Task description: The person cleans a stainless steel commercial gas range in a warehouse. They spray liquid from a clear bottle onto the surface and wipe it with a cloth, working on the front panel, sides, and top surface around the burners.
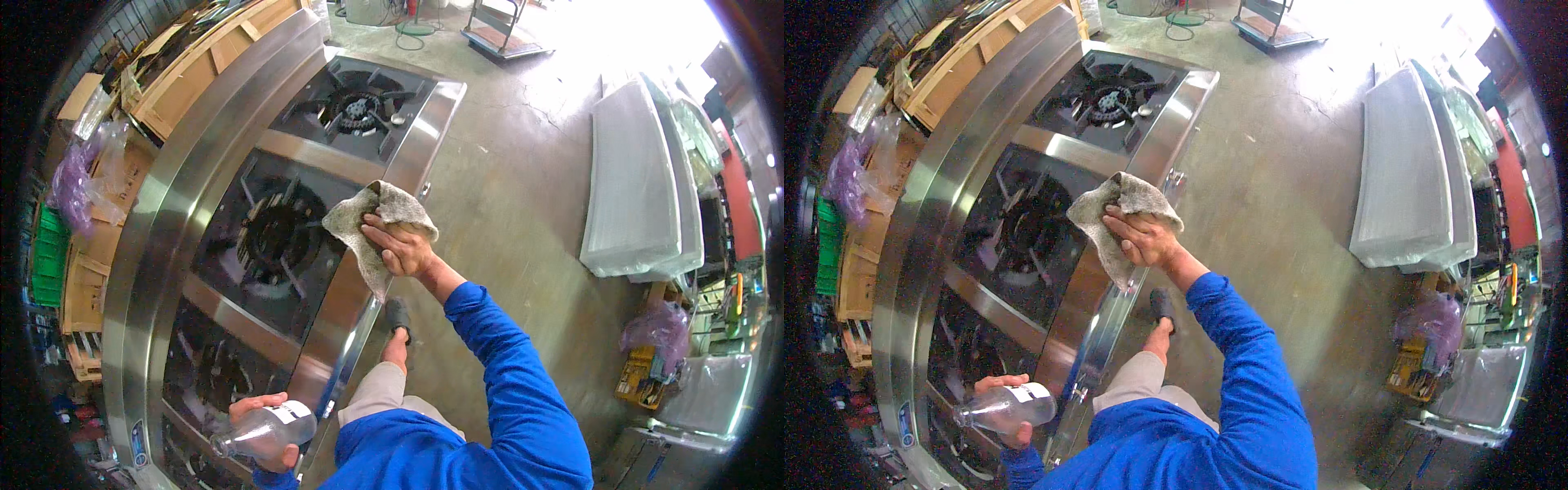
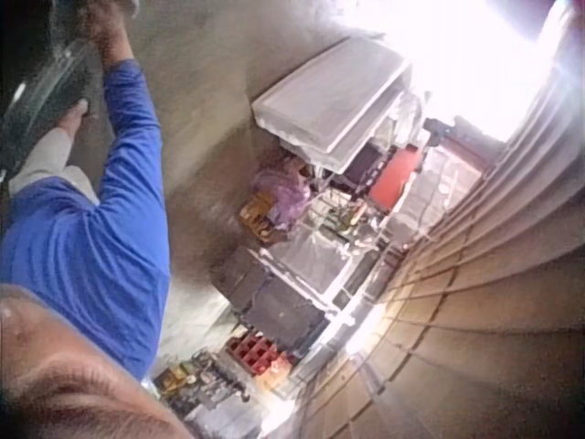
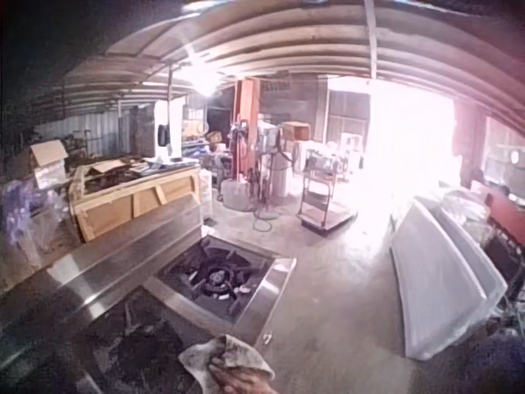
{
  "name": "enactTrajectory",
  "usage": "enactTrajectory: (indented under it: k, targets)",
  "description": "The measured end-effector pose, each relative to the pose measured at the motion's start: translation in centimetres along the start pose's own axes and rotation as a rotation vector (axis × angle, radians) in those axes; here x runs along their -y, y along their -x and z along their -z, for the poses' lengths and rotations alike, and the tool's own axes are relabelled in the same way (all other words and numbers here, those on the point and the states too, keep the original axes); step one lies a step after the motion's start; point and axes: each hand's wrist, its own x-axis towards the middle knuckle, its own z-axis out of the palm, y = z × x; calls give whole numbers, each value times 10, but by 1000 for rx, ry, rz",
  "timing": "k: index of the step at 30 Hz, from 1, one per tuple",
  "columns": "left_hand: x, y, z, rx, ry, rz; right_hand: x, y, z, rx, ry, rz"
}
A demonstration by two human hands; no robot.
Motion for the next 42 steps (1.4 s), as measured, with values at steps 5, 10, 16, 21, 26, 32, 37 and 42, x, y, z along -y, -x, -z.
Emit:
enactTrajectory:
  k: [5,10,16,21,26,32,37,42]
  targets:
    - [11,-74,-56,-17,28,17,-97,-28,43,20,101,-29]
    - [15,-152,-120,-55,-16,38,-193,-57,87,6,182,-24]
    - [10,-192,-171,-119,-25,79,-269,-84,124,32,207,-33]
    - [-3,-187,-215,-231,-57,67,-310,-108,145,164,252,-107]
    - [-28,-165,-281,-365,-13,37,-385,-125,154,291,-215,-634]
    - [-38,-146,-329,-459,-38,-58,-443,-39,168,-401,-1345,-1457]
    - [-35,-141,-348,-541,-17,-4,-441,-15,183,-811,-1741,-779]
    - [-22,-166,-354,-511,16,-39,-436,-62,204,-492,-1092,-917]
